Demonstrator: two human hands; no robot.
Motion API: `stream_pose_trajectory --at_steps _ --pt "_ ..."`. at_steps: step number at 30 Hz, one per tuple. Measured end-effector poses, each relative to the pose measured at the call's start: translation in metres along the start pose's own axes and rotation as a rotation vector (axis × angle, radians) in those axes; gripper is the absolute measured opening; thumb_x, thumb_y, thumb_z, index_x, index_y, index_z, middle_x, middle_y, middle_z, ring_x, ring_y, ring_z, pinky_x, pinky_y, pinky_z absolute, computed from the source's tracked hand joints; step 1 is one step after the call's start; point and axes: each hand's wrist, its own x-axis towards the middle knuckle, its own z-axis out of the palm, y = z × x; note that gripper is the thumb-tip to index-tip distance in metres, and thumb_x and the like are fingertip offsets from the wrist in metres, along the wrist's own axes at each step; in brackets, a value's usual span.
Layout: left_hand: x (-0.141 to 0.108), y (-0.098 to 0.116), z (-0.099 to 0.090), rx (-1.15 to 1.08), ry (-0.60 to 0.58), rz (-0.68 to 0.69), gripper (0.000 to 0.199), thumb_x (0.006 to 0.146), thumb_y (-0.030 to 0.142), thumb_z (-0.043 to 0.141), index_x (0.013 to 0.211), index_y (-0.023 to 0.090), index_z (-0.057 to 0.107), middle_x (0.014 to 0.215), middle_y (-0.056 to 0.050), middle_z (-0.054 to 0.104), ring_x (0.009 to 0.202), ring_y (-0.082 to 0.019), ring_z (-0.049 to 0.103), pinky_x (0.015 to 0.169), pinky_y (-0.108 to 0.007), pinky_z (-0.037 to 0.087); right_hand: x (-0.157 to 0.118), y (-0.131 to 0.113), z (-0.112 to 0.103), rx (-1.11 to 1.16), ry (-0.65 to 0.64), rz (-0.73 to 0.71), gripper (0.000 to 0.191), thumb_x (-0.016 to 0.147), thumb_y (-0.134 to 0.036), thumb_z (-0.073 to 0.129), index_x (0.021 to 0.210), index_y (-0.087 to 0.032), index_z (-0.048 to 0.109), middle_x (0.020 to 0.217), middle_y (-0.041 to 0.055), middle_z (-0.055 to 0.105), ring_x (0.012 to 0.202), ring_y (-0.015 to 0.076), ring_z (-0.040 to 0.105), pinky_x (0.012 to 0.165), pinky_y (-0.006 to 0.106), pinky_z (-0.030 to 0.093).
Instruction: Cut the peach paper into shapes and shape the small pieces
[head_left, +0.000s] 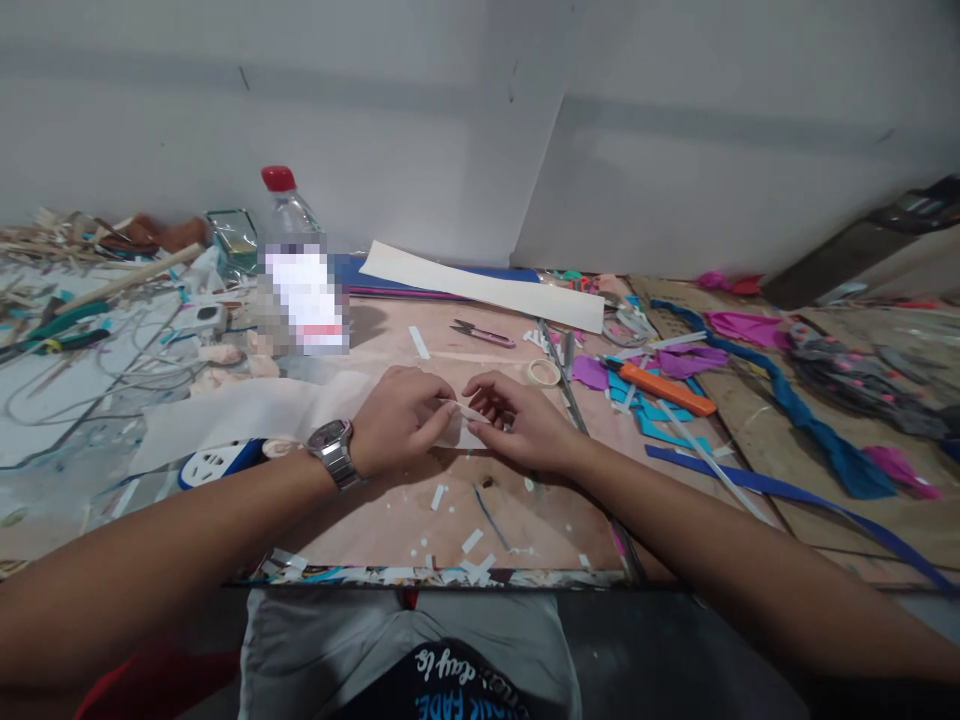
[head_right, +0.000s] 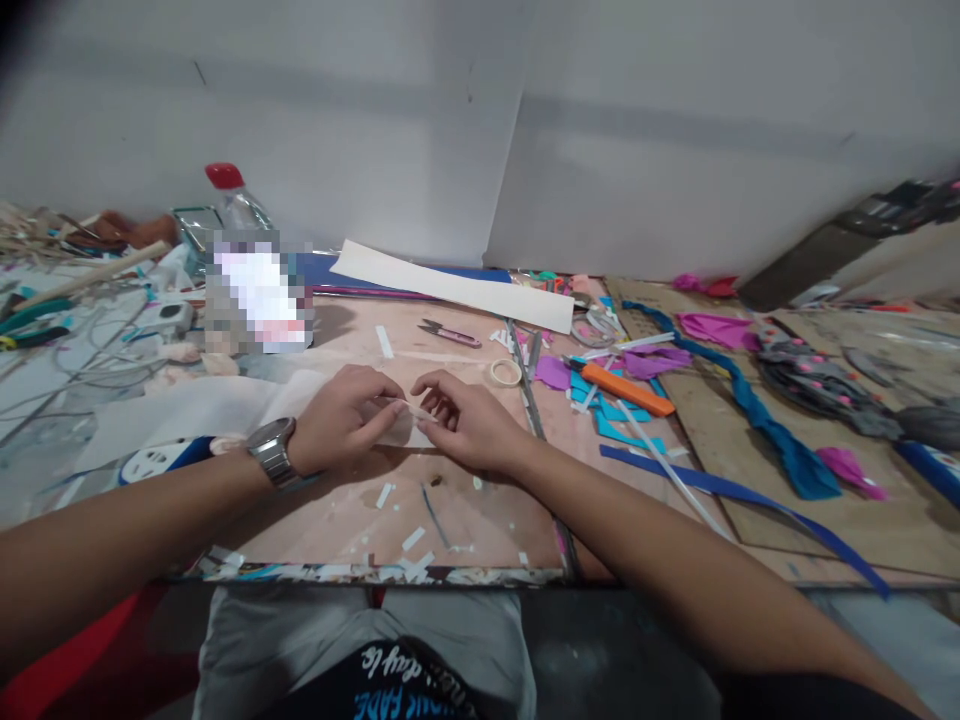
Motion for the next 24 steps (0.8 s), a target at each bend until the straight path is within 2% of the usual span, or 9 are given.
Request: stream_pose_trajectory --at_steps 6,12,16,24 --pt "-0.0002 0.0008 -0.0017 -0.008 0.034 -0.076 0.018 0.094 0.031 0.058 0.093 0.018 0.071 0.091 -0.004 0.075 0.084 -0.022 0.063 0.083 -0.038 0.042 0.0025 0.0000 -0.0032 -0.163 0.091 -0.058 0.030 0.088 -0.018 0.062 0.117 -0.022 0.060 0.089 0.0010 0.067 0.071 0.0122 0.058 0.064 0.024 0.047" --pt "0.0019 0.0072 -0.0046 -0.094 0.020 -0.172 0.022 0.095 0.032 0.056 0.086 0.018 0.070 0.071 -0.001 0.068 0.067 -0.016 0.059 0.068 -0.032 0.041 0.0022 0.0004 -0.0045 -0.221 0.168 -0.094 0.029 0.087 -0.018 0.063 0.116 -0.021 0.062 0.098 0.0039 0.072 0.078 0.0147 0.063 0.067 0.026 0.049" --pt "0.0002 0.0075 -0.0024 -0.160 -0.006 -0.199 0.021 0.096 0.032 0.055 0.091 0.018 0.070 0.076 -0.001 0.071 0.069 -0.016 0.062 0.067 -0.030 0.043 0.0021 -0.0009 -0.0042 -0.240 0.165 -0.132 0.024 0.091 -0.024 0.065 0.114 -0.021 0.064 0.100 0.0043 0.074 0.080 0.0152 0.066 0.069 0.027 0.050" --pt "0.0000 0.0072 -0.0010 -0.252 -0.035 -0.158 0.020 0.096 0.033 0.059 0.095 0.019 0.073 0.085 -0.001 0.075 0.075 -0.015 0.065 0.071 -0.028 0.045 0.0022 -0.0059 -0.0038 -0.252 0.163 -0.173 0.015 0.091 -0.022 0.065 0.104 -0.018 0.070 0.095 0.0042 0.076 0.081 0.0146 0.069 0.072 0.025 0.052"
